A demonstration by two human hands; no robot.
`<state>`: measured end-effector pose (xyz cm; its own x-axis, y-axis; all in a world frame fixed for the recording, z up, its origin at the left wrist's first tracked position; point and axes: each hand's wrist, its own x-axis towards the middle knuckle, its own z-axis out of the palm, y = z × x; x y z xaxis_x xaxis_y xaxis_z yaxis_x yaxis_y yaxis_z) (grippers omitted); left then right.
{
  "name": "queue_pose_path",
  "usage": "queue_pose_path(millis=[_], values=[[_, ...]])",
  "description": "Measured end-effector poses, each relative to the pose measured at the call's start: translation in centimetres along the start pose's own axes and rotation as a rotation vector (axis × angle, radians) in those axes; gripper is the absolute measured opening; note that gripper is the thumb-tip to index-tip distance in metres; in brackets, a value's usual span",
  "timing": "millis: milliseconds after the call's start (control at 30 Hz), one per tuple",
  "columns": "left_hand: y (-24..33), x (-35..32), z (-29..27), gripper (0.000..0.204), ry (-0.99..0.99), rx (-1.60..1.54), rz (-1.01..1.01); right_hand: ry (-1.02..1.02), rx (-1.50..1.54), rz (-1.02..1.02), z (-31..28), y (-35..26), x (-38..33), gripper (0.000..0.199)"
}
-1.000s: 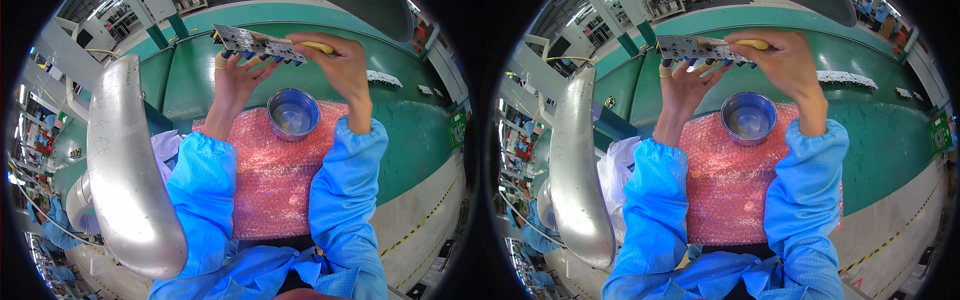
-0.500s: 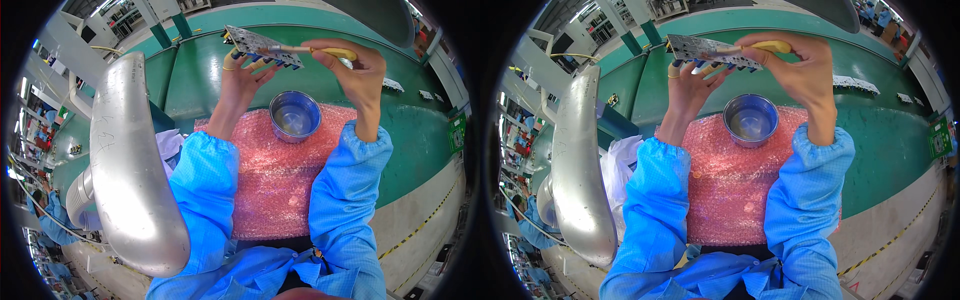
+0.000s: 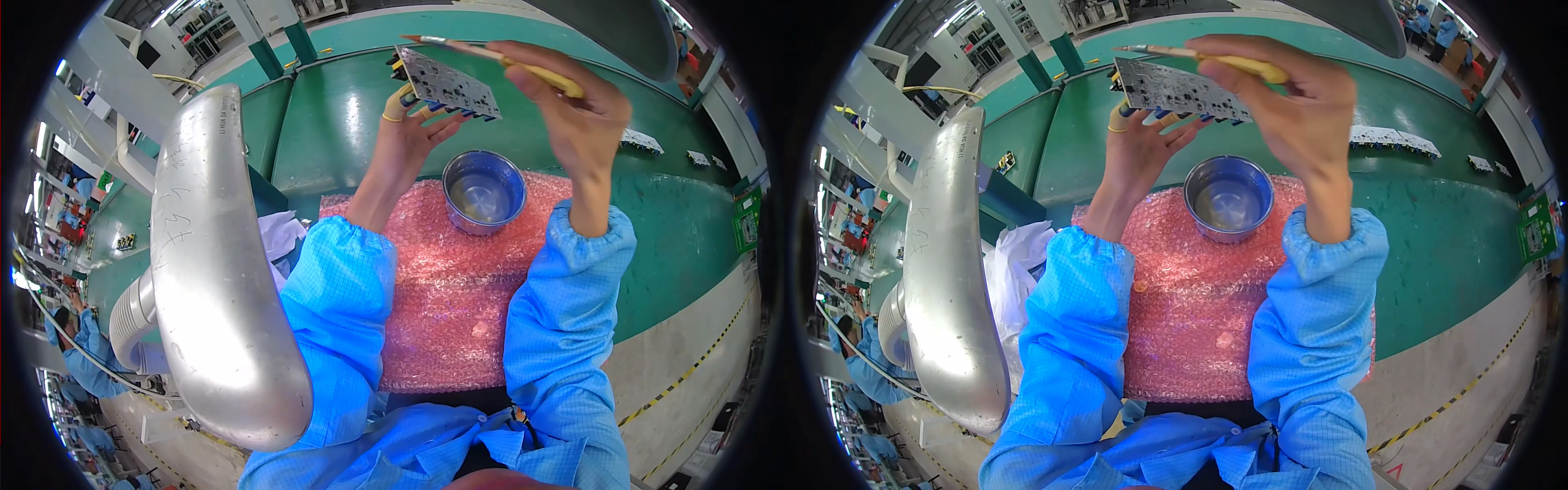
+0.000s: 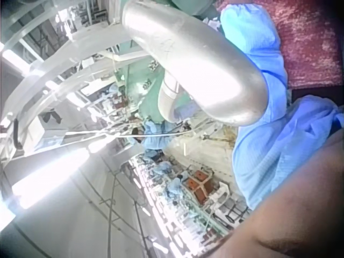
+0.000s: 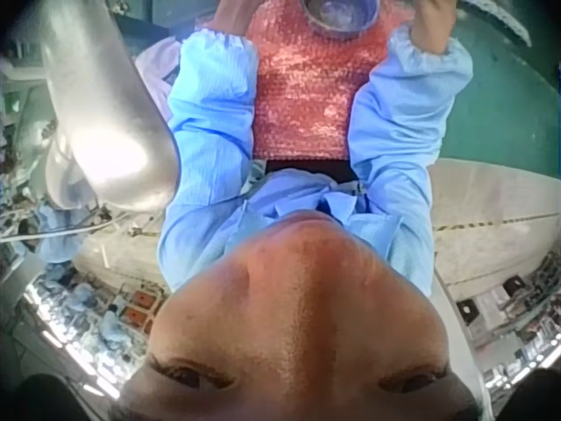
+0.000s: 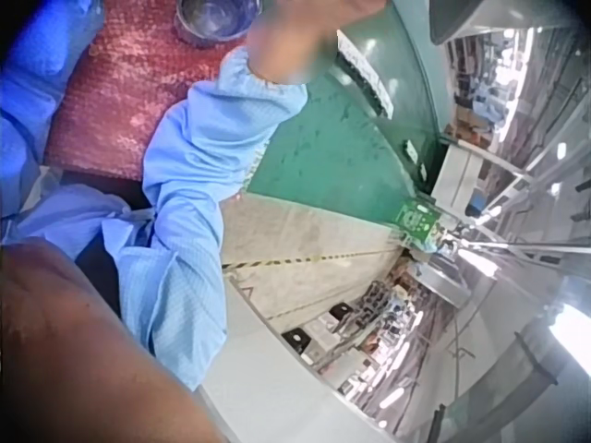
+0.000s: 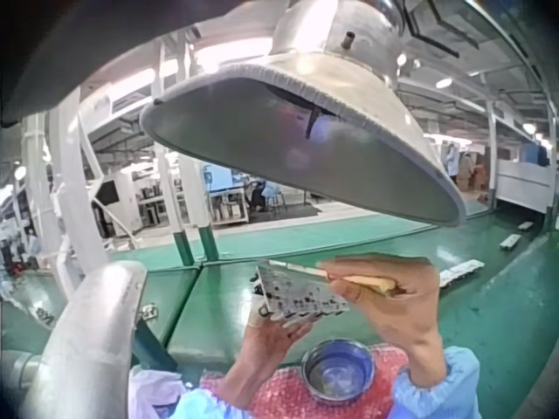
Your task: Cleaning a printed circuit board using a brush and liquid solution.
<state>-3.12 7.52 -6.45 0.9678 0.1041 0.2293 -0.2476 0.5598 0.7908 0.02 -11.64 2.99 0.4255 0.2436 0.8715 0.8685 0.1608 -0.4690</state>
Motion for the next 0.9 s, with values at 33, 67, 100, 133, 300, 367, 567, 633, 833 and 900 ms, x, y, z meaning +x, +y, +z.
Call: queue_pose_path(millis=[33, 67, 100, 133, 300, 367, 567, 633, 833, 900], values=[[-0.1, -0.1, 0.2, 0.058, -0.021, 0.000, -0.006, 0.002, -0.002, 0.002, 0.1, 0.1, -0.1, 0.018], [-0.1, -0.1, 0.3, 0.058, -0.023, -0.001, -0.009, -0.073, -0.001, 0.017, 0.1, 0.1, -0.2, 0.018], [-0.1, -0.1, 0.4, 0.058, -0.011, -0.039, -0.007, -0.147, 0.001, 0.032, 0.1, 0.1, -0.3, 0.018], [0.1, -0.2, 0.4, 0.058, 0.003, -0.075, -0.002, -0.147, 0.002, 0.032, 0.0, 0.1, -0.3, 0.018], [0.2, -0.1, -1.1, 0.059, 0.028, -0.060, 0.059, -0.198, 0.053, 0.103, -1.4, 0.0, -0.3, 0.016], [0.2, 0.0, -0.9, 0.060, 0.009, -0.072, 0.072, -0.083, 0.145, 0.132, -1.2, 1.1, 0.1, 0.018], [-0.3, 0.0, -0.3, 0.058, -0.096, -0.119, 0.089, 0.077, 0.443, 0.533, -0.1, 3.3, 0.0, 0.026], [-0.4, 0.0, 0.1, 0.056, -0.110, -0.128, 0.101, 0.040, 0.447, 0.578, 0.0, 3.4, -0.1, 0.027], [0.8, -0.2, 0.0, 0.062, -0.121, -0.095, 0.142, 0.053, 0.332, 0.591, -2.1, 5.5, -0.1, 0.028], [1.2, -0.5, 0.3, 0.064, -0.110, -0.106, 0.131, 0.109, 0.188, 0.646, -3.6, 6.6, -0.3, 0.029]])
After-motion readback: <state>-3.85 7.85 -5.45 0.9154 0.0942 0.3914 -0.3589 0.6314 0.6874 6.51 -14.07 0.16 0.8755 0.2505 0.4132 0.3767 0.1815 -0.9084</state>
